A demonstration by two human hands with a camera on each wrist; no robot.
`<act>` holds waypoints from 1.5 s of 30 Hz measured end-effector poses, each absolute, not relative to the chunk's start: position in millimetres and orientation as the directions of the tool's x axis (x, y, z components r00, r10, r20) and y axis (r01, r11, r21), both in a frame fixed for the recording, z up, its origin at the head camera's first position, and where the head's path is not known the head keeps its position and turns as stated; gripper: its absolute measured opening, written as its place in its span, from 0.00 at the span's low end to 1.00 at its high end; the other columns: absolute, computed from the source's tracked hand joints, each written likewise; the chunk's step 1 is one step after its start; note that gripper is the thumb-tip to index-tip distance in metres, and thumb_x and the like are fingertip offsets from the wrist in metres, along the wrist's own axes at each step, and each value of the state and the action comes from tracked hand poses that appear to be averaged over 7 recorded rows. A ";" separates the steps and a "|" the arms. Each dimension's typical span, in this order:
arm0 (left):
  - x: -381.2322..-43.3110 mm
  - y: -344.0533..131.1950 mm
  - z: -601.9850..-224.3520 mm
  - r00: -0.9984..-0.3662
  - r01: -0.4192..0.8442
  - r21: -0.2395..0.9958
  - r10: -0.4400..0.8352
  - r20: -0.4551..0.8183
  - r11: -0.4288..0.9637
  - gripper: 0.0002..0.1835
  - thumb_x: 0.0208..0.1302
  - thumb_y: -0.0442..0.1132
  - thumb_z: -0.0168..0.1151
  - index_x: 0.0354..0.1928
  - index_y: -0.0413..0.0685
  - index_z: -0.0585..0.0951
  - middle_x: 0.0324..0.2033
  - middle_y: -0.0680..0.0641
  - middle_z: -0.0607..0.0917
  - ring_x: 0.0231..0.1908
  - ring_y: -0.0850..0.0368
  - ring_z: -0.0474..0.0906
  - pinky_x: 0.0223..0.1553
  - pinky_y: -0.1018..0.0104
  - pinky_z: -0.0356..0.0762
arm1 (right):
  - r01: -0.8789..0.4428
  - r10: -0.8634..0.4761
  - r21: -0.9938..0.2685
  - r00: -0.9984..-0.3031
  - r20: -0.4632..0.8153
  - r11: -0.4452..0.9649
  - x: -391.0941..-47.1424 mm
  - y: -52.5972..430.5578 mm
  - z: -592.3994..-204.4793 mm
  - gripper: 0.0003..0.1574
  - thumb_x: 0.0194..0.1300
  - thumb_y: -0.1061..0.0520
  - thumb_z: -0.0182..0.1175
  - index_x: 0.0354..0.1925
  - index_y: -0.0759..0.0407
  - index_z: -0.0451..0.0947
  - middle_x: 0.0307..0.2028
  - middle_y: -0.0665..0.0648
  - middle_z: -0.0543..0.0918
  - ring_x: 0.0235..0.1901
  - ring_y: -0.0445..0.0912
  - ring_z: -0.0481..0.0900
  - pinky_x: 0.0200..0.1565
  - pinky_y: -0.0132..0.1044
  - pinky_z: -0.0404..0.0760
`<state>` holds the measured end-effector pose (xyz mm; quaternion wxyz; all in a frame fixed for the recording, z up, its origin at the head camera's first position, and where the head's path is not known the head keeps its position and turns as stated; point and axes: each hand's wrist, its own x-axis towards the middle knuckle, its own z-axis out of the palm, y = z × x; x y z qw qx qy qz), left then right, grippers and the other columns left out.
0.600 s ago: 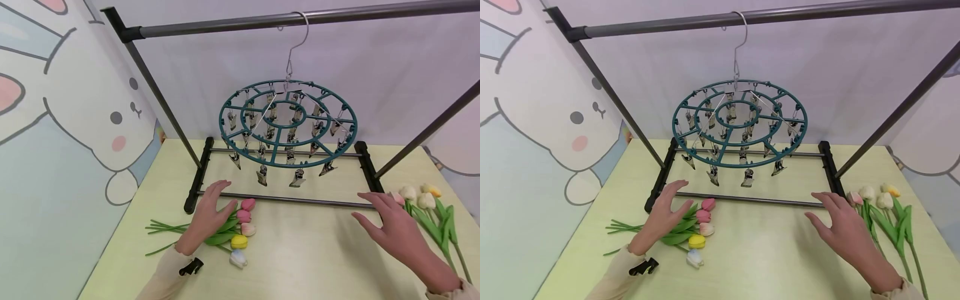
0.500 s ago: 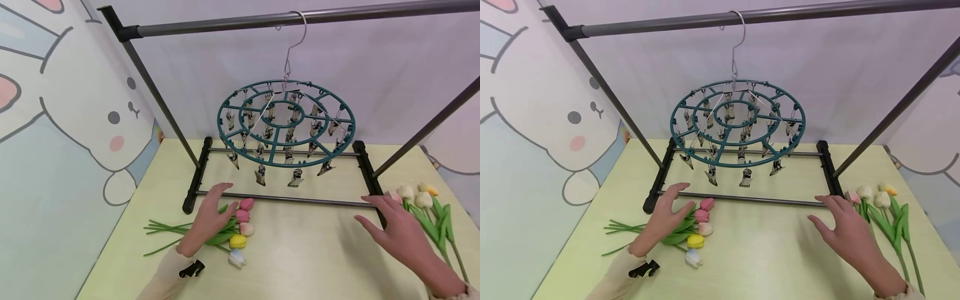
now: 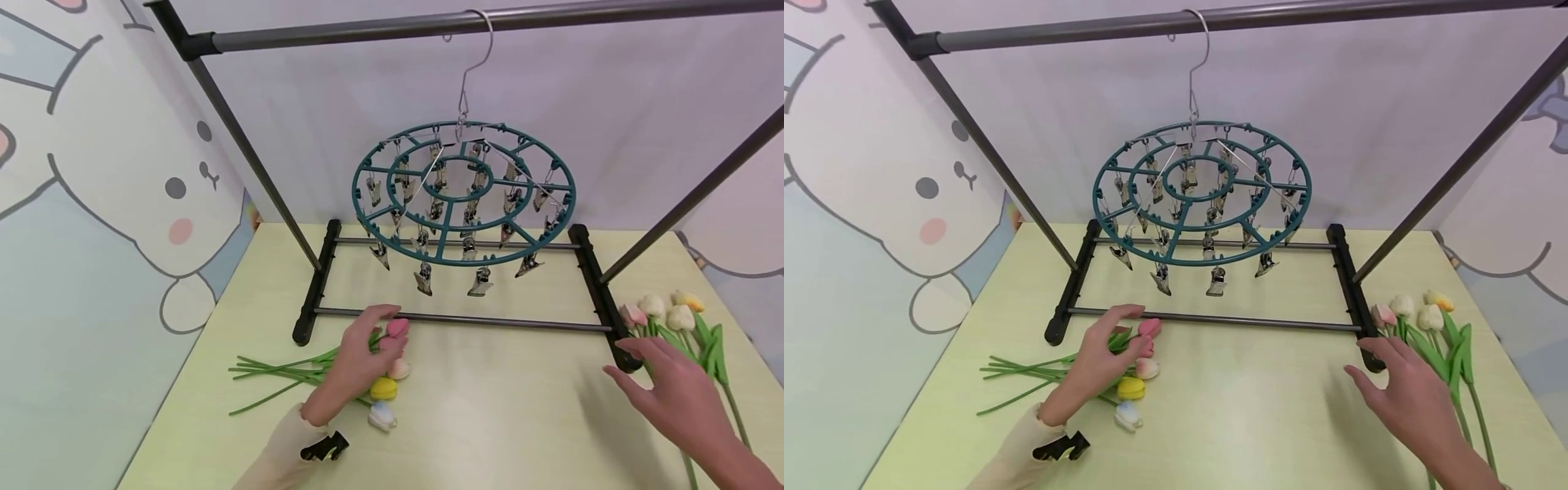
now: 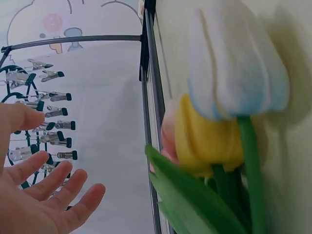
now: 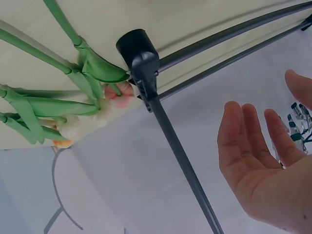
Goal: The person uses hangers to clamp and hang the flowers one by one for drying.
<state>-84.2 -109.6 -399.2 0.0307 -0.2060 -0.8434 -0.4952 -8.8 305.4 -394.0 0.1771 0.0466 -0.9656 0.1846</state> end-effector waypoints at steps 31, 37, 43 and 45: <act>-79.7 -48.9 -392.5 -0.880 0.360 0.893 0.417 0.228 0.271 0.23 0.60 0.42 0.66 0.57 0.57 0.74 0.51 0.59 0.77 0.53 0.58 0.72 0.48 0.61 0.78 | 0.217 0.126 -0.301 -0.947 -0.294 0.929 3.6 370.5 -433.5 0.16 0.46 0.67 0.66 0.37 0.70 0.78 0.31 0.67 0.82 0.24 0.52 0.80 0.23 0.49 0.79; -81.7 -40.2 -397.1 -0.866 0.362 0.896 0.447 0.222 0.257 0.23 0.61 0.45 0.65 0.58 0.57 0.73 0.52 0.57 0.76 0.54 0.61 0.71 0.50 0.58 0.78 | 0.165 0.063 -0.317 -0.949 -0.308 0.934 5.4 379.1 -444.2 0.17 0.40 0.73 0.62 0.35 0.72 0.79 0.31 0.69 0.81 0.25 0.51 0.79 0.24 0.46 0.79; -83.5 -32.1 -399.8 -0.864 0.358 0.900 0.453 0.220 0.247 0.22 0.60 0.41 0.66 0.56 0.57 0.74 0.51 0.58 0.77 0.53 0.61 0.71 0.48 0.64 0.78 | 0.126 0.064 -0.300 -0.976 -0.206 0.946 5.5 382.9 -449.7 0.09 0.45 0.64 0.68 0.27 0.67 0.80 0.21 0.52 0.78 0.21 0.45 0.74 0.24 0.45 0.76; -83.1 -29.1 -399.6 -0.867 0.350 0.902 0.452 0.210 0.253 0.23 0.59 0.40 0.67 0.56 0.56 0.74 0.51 0.57 0.77 0.53 0.60 0.72 0.48 0.65 0.78 | 0.123 0.067 -0.298 -0.979 -0.193 0.947 5.0 382.2 -450.5 0.10 0.46 0.61 0.69 0.26 0.67 0.79 0.20 0.50 0.77 0.20 0.44 0.72 0.23 0.44 0.74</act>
